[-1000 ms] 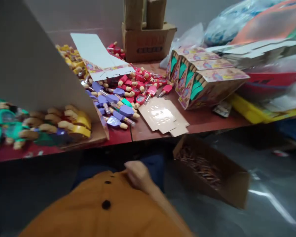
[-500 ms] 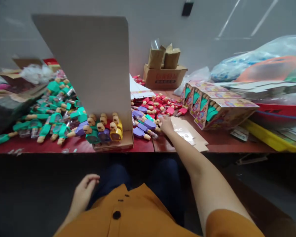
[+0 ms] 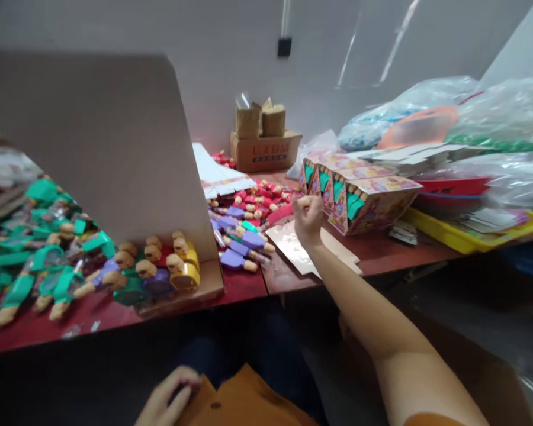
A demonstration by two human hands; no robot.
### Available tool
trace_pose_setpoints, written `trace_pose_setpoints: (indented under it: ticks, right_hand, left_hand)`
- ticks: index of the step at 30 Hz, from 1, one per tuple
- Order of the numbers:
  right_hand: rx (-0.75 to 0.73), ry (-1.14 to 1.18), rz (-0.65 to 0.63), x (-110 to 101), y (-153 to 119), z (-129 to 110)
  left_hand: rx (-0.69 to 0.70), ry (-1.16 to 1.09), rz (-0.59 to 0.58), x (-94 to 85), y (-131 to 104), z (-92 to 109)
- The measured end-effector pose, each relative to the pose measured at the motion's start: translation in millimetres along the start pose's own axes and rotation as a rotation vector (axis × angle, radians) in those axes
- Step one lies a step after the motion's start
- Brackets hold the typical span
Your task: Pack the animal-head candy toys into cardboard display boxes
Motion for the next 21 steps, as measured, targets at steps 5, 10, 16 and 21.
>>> trace_pose_setpoints:
  ticks: [5,10,16,21]
  right_hand:
    - [0.411,0.714,0.045,-27,-48,-67]
    - [0.699,0.982,-0.054,-30,-107,-131]
    - [0.583,0.909,-0.565,-26,-148,-120]
    - [0.325,0.831,-0.281,-16,-108,-134]
  left_hand:
    - [-0.097,-0.493,-0.190,39.8,52,75]
    - [-0.029,-0.596,-0.207,64.0,72,97]
    - [-0.161,-0.644,-0.360,50.1,46,81]
    - [0.037,-0.202,0.195,11.2,44,65]
Point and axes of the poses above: each hand's wrist, its own y-axis towards the middle knuckle, its own x-axis out of the palm, z = x × y, the point moved 1 cm from there along y, towards the middle knuckle, and after that the axes turned 2 degrees about -y, right-handed, at the moved point
